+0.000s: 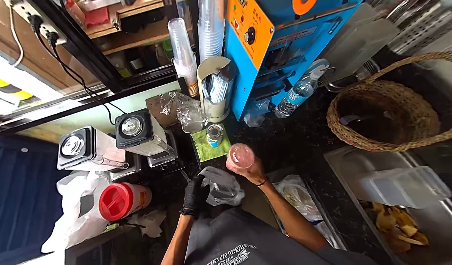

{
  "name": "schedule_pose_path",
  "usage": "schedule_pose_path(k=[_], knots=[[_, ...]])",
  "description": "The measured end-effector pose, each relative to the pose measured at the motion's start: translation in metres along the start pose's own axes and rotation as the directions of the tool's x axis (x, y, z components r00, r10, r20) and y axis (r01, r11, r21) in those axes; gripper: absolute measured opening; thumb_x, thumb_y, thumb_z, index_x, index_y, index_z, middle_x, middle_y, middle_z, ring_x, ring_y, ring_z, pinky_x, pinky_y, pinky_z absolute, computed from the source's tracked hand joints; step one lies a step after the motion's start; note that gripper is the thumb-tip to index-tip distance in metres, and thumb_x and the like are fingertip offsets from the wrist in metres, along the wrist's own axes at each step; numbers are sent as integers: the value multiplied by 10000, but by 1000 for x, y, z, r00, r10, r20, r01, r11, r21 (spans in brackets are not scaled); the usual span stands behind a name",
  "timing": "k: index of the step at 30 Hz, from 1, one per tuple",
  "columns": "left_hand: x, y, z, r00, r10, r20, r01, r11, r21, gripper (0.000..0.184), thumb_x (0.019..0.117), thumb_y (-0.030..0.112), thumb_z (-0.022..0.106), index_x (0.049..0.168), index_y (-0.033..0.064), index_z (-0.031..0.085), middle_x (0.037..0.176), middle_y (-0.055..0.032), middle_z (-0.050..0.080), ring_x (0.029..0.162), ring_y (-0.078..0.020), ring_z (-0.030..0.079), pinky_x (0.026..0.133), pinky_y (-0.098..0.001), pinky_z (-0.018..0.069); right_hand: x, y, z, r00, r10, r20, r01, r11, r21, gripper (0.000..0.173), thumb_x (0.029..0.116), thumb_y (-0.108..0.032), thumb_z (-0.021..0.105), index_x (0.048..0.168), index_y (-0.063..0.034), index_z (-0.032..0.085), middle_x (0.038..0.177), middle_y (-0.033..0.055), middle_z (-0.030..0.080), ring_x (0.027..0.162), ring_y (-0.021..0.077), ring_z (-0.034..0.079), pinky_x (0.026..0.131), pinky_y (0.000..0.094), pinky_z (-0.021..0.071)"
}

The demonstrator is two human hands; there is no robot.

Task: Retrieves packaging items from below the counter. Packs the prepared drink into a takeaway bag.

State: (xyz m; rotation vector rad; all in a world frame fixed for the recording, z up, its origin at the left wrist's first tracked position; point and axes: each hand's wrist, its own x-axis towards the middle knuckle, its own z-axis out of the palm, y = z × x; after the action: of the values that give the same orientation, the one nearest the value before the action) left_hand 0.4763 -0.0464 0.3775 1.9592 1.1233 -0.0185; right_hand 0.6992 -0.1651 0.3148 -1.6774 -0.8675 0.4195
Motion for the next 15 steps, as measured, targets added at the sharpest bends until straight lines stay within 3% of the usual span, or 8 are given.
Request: schedule_pose_path(k=[3, 6, 10, 13, 15], knots=[[25, 32, 5, 1000, -2, 1, 2, 998, -57, 532, 858, 119, 702, 1376, 47, 602, 1347, -178, 635, 1264, -285, 603, 1083, -500, 468, 15, -46, -46, 992, -64, -109, 53, 994, -100, 930, 643, -439, 941, 1286, 122, 574, 1186, 165, 713, 1137, 125, 680, 1038, 300, 542], [46, 47, 26, 999, -36, 40, 36, 999, 13, 695, 828, 97, 719, 1492, 123, 514, 1446, -167, 573, 1302, -331, 578, 1074, -556, 464, 23, -81, -80, 978, -90, -187, 66, 989, -135, 929, 644, -409, 952, 1319, 92, 557, 1216, 142, 702, 1161, 113, 666, 1046, 300, 542], [66, 30, 79, 989, -132, 67, 111, 960, 257, 823, 826, 98, 703, 1580, 170, 381, 1608, -146, 397, 1159, -394, 661, 910, -596, 553, 10, -97, -76, 972, -56, -228, 43, 997, -63, 957, 634, -343, 967, 1358, 78, 504, 1221, 113, 692, 1153, 96, 665, 1034, 283, 554], [54, 14, 96, 994, -104, -16, 104, 951, 291, 707, 857, 196, 717, 1512, 124, 463, 1362, -226, 610, 1074, -434, 674, 869, -642, 540, -10, -87, -37, 971, 29, -239, -25, 999, 23, 922, 630, -283, 961, 1313, 135, 503, 1171, 142, 705, 1099, 113, 691, 1000, 288, 575], [44, -7, 117, 956, 66, -287, 42, 934, 355, 533, 837, 317, 661, 1330, 113, 656, 1194, -186, 706, 991, -387, 711, 859, -604, 557, -25, -72, -3, 965, 112, -236, -95, 992, 82, 904, 641, -259, 948, 1307, 157, 500, 1173, 169, 703, 1097, 130, 693, 1000, 297, 576]])
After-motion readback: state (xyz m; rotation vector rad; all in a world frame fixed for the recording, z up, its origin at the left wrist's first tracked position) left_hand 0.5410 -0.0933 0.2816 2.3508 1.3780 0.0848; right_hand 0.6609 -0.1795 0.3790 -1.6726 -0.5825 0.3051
